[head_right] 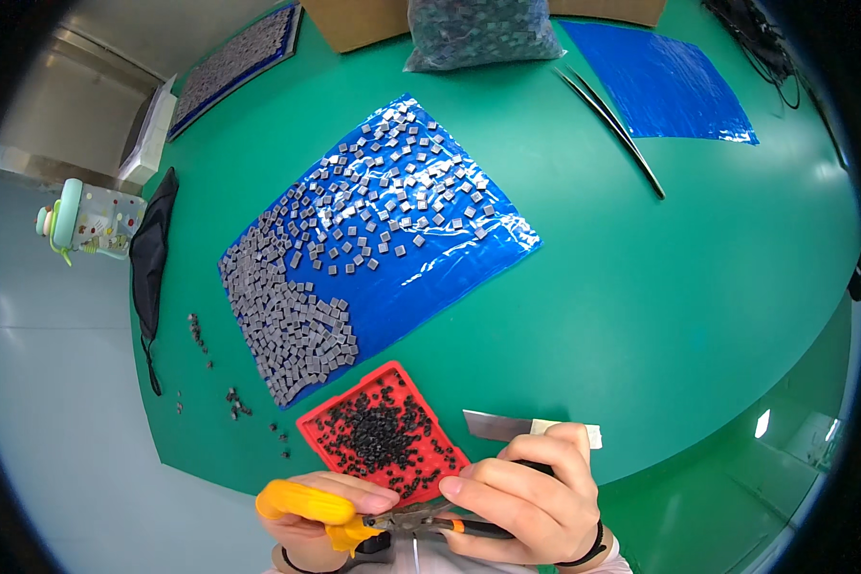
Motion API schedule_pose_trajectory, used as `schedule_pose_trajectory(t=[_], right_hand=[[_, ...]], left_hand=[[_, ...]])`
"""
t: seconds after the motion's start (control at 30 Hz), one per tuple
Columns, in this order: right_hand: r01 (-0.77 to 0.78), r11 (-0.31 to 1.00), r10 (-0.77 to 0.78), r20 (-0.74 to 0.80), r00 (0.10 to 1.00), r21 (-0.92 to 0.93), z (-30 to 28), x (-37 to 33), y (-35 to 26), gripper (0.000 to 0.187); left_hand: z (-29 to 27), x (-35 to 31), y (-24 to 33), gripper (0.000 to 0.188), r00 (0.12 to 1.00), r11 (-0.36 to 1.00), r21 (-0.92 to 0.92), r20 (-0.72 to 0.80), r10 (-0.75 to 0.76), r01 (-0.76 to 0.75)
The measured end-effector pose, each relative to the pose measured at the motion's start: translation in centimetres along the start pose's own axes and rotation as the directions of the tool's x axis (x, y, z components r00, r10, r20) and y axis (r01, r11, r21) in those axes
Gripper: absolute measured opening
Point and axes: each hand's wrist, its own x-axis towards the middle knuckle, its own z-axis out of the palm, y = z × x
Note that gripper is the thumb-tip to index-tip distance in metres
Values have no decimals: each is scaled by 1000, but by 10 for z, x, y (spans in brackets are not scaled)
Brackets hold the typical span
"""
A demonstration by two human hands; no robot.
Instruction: The person picks small black components from a red tray and places them onto a blue sheet on the table. They use pliers to manipulate the components, occasionally picking them up and placing them back down.
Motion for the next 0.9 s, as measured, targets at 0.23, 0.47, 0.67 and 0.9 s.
schedule_pose_trajectory(t=[0.23, 0.47, 0.67, 0.9], right_hand=[[31, 999, -31, 18, 999, 40, 0, 2, 4, 41], [26, 998, -27, 15, 1000, 54, -1, 3, 3, 39], [23, 999, -23, 13, 1000, 41, 0, 1, 4, 39], [32, 998, -32, 13, 999, 48, -1, 3, 4, 40]], left_hand=[[-5, 17, 4, 13, 994, 988, 141, 92, 53, -66], [0, 16, 9, 14, 998, 974, 216, 16, 69, -71], [-3, 16, 8, 15, 996, 936, 344, 77, 45, -69], [6, 19, 22, 21, 996, 954, 287, -12, -85, 85]])
